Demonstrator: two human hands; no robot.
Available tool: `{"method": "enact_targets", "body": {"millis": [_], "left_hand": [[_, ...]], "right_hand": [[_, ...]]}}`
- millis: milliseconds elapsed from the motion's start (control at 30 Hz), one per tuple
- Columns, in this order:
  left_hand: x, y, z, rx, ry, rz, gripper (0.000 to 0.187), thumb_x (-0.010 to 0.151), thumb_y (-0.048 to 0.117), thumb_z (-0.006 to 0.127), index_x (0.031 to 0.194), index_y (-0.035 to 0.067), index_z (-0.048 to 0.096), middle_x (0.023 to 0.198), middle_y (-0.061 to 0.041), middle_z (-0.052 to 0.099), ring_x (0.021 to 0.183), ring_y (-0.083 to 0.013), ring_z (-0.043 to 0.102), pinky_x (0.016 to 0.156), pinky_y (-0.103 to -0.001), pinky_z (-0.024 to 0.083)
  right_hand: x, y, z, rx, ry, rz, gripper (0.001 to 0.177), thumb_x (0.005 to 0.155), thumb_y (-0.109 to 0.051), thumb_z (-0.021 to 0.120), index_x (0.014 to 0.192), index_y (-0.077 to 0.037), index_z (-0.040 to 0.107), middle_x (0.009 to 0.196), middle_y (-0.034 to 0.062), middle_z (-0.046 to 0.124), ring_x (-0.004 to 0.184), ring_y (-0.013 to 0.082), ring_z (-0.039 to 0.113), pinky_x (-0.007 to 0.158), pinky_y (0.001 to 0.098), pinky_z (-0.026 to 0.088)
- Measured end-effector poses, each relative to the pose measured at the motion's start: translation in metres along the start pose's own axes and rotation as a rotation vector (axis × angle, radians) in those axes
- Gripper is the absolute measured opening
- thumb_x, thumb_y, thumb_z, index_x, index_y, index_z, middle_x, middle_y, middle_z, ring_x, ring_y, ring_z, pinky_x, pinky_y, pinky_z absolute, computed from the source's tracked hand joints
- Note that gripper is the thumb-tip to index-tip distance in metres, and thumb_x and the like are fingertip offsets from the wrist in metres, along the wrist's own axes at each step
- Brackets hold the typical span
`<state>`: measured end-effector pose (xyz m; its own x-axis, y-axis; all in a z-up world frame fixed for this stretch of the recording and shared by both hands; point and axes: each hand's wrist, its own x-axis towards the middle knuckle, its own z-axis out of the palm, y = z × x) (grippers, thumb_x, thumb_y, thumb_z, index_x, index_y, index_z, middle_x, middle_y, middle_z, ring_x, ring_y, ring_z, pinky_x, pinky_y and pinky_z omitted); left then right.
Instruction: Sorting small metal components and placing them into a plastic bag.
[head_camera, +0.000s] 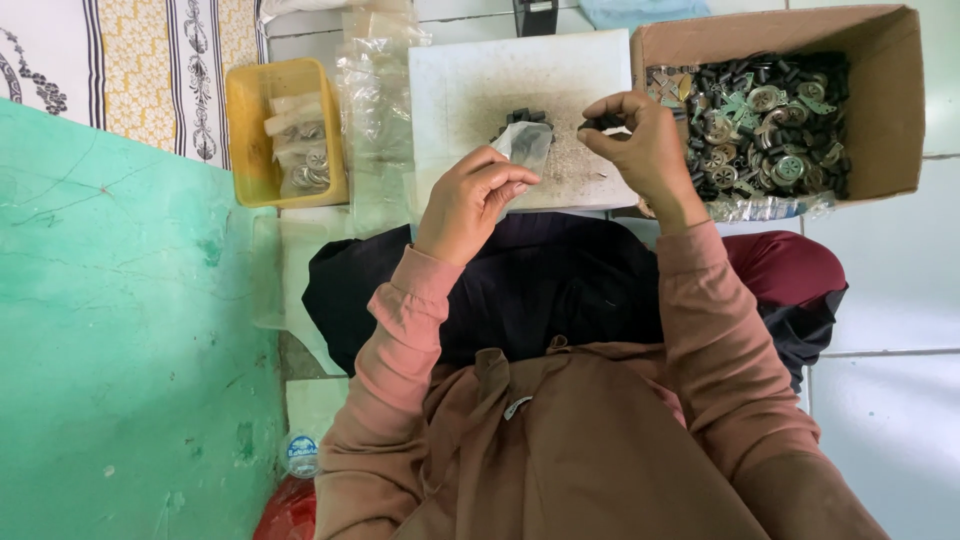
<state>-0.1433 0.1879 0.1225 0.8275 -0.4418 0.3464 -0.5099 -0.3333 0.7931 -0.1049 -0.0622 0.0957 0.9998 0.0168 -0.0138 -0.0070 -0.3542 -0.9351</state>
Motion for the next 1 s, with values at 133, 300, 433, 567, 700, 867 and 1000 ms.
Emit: {"method": "enact_targets", "body": {"millis": [133, 300, 433, 567, 700, 867, 1000], "left_hand": [[0.004, 0.006, -0.001, 0.004, -0.006, 0.035, 0.018, 0.1, -0.007, 0.064, 0.108, 0.006, 0.074, 0.098, -0.005, 0.06, 0.084, -0.0185, 0.069, 0.074, -0.026, 0.061], [0.007, 0.019, -0.005, -0.008, 0.034, 0.106, 0.032, 0.095, -0.019, 0.061, 0.107, 0.006, 0.075, 0.098, -0.005, 0.059, 0.086, -0.0197, 0.067, 0.078, -0.027, 0.062], [0.004, 0.024, -0.011, -0.011, 0.067, 0.138, 0.022, 0.096, -0.012, 0.07, 0.108, 0.005, 0.076, 0.098, -0.006, 0.059, 0.087, -0.0192, 0.068, 0.081, -0.027, 0.062], [0.001, 0.021, -0.017, -0.013, 0.095, 0.153, 0.025, 0.096, -0.014, 0.07, 0.109, 0.006, 0.076, 0.099, -0.006, 0.059, 0.087, -0.0205, 0.067, 0.076, -0.028, 0.059], [-0.003, 0.026, -0.032, -0.11, 0.127, 0.135, 0.033, 0.094, -0.024, 0.061, 0.106, 0.004, 0.074, 0.099, -0.007, 0.059, 0.08, -0.0178, 0.062, 0.077, -0.025, 0.061], [-0.01, 0.023, -0.05, -0.207, 0.231, 0.126, 0.009, 0.104, 0.002, 0.065, 0.107, 0.006, 0.073, 0.099, -0.007, 0.064, 0.077, -0.0173, 0.065, 0.073, -0.025, 0.06], [-0.014, 0.026, -0.064, -0.17, 0.21, 0.034, 0.009, 0.106, 0.01, 0.064, 0.107, 0.008, 0.073, 0.098, -0.006, 0.067, 0.068, -0.0135, 0.064, 0.068, -0.023, 0.055]], "right_hand": [[-0.014, -0.077, -0.012, 0.099, -0.155, -0.199, 0.021, 0.099, 0.006, 0.073, 0.114, -0.002, 0.061, 0.115, 0.0123, 0.061, 0.107, 0.0209, 0.064, 0.098, 0.0267, 0.058], [-0.022, -0.134, -0.009, -0.202, -0.389, -0.404, 0.019, 0.097, 0.007, 0.068, 0.115, 0.0, 0.068, 0.121, 0.0146, 0.057, 0.1, 0.0282, 0.065, 0.09, 0.0362, 0.062], [-0.022, -0.149, -0.006, -0.308, -0.444, -0.451, 0.025, 0.096, 0.006, 0.069, 0.12, 0.0, 0.069, 0.125, 0.0157, 0.062, 0.099, 0.0283, 0.068, 0.088, 0.0364, 0.058], [-0.024, -0.157, 0.0, -0.343, -0.401, -0.593, 0.027, 0.098, 0.017, 0.053, 0.117, 0.005, 0.068, 0.119, 0.0189, 0.068, 0.103, 0.0325, 0.068, 0.088, 0.0393, 0.058], [-0.018, -0.148, 0.005, -0.244, -0.24, -0.641, 0.015, 0.105, 0.016, 0.064, 0.117, 0.007, 0.065, 0.112, 0.0209, 0.066, 0.103, 0.0333, 0.066, 0.085, 0.0391, 0.059], [0.023, -0.054, 0.031, -0.352, -0.179, -0.483, 0.019, 0.1, 0.012, 0.065, 0.116, 0.004, 0.066, 0.112, 0.018, 0.064, 0.097, 0.0294, 0.065, 0.084, 0.0357, 0.059], [0.037, 0.041, 0.057, -0.611, -0.313, -0.448, 0.066, 0.094, -0.017, 0.079, 0.152, -0.008, 0.049, 0.153, 0.0226, 0.045, 0.138, 0.0451, 0.04, 0.113, 0.059, 0.038]]}}
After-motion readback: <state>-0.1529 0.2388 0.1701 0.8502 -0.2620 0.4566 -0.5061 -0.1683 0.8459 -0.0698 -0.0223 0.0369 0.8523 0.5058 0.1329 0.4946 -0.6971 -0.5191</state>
